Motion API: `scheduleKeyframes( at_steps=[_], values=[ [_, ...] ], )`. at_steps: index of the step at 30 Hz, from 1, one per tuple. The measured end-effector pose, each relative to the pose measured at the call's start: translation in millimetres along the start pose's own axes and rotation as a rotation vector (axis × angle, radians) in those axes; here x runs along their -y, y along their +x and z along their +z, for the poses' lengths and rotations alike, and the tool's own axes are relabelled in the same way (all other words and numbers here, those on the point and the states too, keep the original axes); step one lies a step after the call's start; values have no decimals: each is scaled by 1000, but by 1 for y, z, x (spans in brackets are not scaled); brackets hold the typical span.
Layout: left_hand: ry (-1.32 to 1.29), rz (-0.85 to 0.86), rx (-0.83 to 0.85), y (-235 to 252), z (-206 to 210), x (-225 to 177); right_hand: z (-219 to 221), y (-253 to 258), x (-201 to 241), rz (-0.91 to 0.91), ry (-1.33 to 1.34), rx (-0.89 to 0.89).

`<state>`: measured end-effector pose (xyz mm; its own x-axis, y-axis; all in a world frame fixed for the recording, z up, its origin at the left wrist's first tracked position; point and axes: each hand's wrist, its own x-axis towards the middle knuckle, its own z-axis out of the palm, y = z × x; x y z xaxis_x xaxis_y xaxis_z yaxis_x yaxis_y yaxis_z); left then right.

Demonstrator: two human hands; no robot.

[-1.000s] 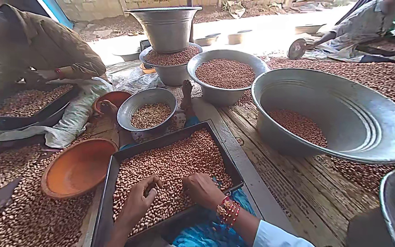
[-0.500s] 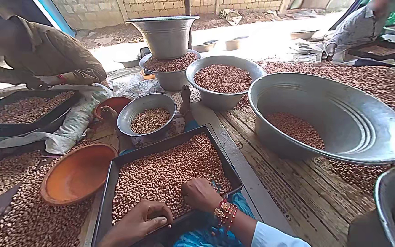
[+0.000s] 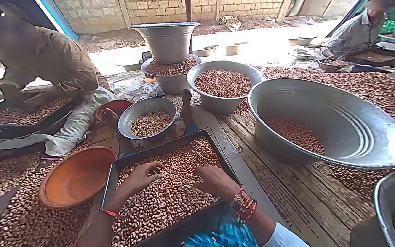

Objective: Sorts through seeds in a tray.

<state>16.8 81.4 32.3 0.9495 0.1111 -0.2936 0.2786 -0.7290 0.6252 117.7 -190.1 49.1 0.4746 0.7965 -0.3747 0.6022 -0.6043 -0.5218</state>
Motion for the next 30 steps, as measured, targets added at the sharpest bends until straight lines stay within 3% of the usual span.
scheduleKeyframes(
  at_steps=[3, 7, 13, 17, 20, 22, 25, 28, 30],
  values=[
    [215, -103, -57, 32, 0, 8, -6, 4, -11, 390, -127, -81],
    [437, -140, -38, 58, 28, 5, 14, 21, -9, 443, -140, -6],
    [271, 75, 254, 34, 60, -16, 51, 35, 22, 123, -59, 111],
    [1, 148, 433, 6, 34, 1, 42, 41, 24, -212, 154, 208],
    [-65, 108, 439, -12, 3, 6, 23, 56, 10, -363, 285, 186],
    [-12, 121, 378, -16, -17, 9, 1, 58, 1, -250, 160, 1],
    [48, 75, 211, -15, -33, 2, -28, 58, -3, 158, -131, -160],
    [76, 85, 25, 0, -30, -12, -25, 58, -7, 349, -200, -120],
    [92, 80, -57, 15, -17, -22, -7, 55, -7, 269, -192, 8]
  ],
)
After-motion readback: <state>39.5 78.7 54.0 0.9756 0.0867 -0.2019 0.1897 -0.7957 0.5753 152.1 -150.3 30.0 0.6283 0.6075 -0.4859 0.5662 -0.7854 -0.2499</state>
